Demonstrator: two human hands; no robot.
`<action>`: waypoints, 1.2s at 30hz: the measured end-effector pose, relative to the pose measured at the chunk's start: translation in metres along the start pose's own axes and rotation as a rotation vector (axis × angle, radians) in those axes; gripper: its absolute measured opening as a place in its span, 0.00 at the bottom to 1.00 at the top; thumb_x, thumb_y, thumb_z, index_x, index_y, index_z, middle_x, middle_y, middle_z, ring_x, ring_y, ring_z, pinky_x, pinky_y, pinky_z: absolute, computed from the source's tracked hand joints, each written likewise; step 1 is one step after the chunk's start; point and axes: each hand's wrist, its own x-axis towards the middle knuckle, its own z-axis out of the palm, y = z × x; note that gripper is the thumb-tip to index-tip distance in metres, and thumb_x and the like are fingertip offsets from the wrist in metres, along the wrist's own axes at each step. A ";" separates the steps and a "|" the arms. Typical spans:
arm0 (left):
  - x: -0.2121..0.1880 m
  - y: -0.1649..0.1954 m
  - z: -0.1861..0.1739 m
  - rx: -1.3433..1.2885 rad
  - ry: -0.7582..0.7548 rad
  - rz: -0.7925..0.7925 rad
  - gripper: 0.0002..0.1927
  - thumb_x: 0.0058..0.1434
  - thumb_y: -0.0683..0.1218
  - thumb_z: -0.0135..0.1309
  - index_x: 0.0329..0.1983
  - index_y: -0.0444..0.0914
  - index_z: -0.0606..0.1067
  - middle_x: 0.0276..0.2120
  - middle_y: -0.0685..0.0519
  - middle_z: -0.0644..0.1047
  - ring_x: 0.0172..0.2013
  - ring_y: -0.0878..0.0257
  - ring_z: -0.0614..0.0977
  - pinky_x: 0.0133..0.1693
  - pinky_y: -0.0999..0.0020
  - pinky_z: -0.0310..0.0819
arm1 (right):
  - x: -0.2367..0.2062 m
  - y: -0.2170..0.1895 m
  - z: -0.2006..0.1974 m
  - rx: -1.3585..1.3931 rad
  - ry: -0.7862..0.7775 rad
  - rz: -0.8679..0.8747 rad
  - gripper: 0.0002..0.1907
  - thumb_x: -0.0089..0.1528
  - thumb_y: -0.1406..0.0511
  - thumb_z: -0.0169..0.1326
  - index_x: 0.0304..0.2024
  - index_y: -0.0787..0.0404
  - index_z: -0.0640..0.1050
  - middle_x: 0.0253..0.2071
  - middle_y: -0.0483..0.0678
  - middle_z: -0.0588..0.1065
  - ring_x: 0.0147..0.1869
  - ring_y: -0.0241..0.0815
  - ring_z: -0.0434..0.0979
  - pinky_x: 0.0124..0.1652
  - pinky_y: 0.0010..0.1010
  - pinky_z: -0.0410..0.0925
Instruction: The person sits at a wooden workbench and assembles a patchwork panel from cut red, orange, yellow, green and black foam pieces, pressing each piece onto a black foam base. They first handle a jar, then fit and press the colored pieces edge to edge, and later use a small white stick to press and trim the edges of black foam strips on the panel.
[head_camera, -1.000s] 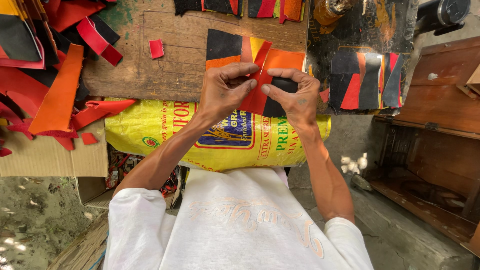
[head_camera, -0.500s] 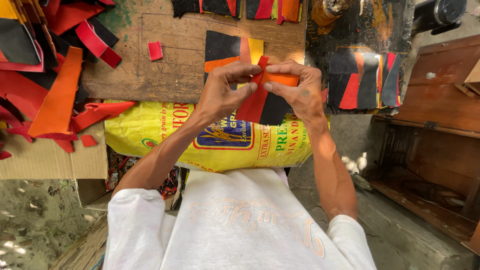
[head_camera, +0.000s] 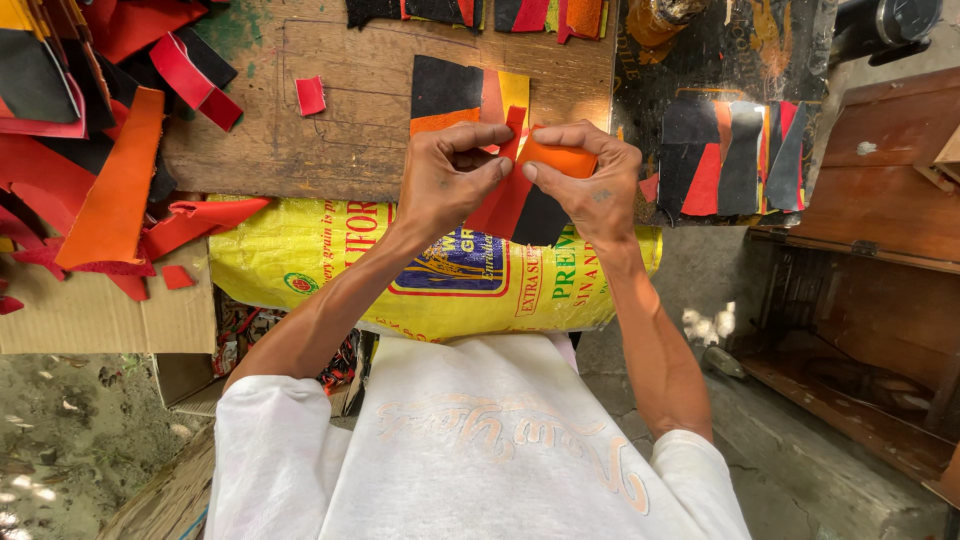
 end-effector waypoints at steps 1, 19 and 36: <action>0.000 0.000 0.000 0.016 0.008 0.030 0.16 0.61 0.37 0.63 0.53 0.31 0.80 0.41 0.53 0.84 0.37 0.72 0.83 0.42 0.77 0.81 | 0.000 0.001 0.000 0.013 0.003 0.016 0.15 0.56 0.76 0.69 0.46 0.68 0.82 0.46 0.50 0.81 0.46 0.34 0.81 0.47 0.24 0.76; -0.001 0.006 -0.002 -0.032 -0.116 -0.008 0.21 0.61 0.36 0.62 0.58 0.34 0.78 0.47 0.53 0.83 0.40 0.73 0.83 0.44 0.77 0.82 | 0.003 0.004 -0.007 0.111 -0.095 0.027 0.16 0.55 0.77 0.69 0.45 0.66 0.82 0.47 0.49 0.80 0.51 0.36 0.81 0.55 0.27 0.75; -0.007 0.003 0.003 0.016 -0.007 -0.029 0.20 0.59 0.35 0.63 0.56 0.33 0.79 0.38 0.53 0.84 0.34 0.74 0.82 0.39 0.78 0.80 | -0.005 0.011 -0.001 0.095 -0.040 0.044 0.16 0.55 0.76 0.70 0.45 0.65 0.82 0.46 0.49 0.81 0.49 0.35 0.81 0.52 0.27 0.76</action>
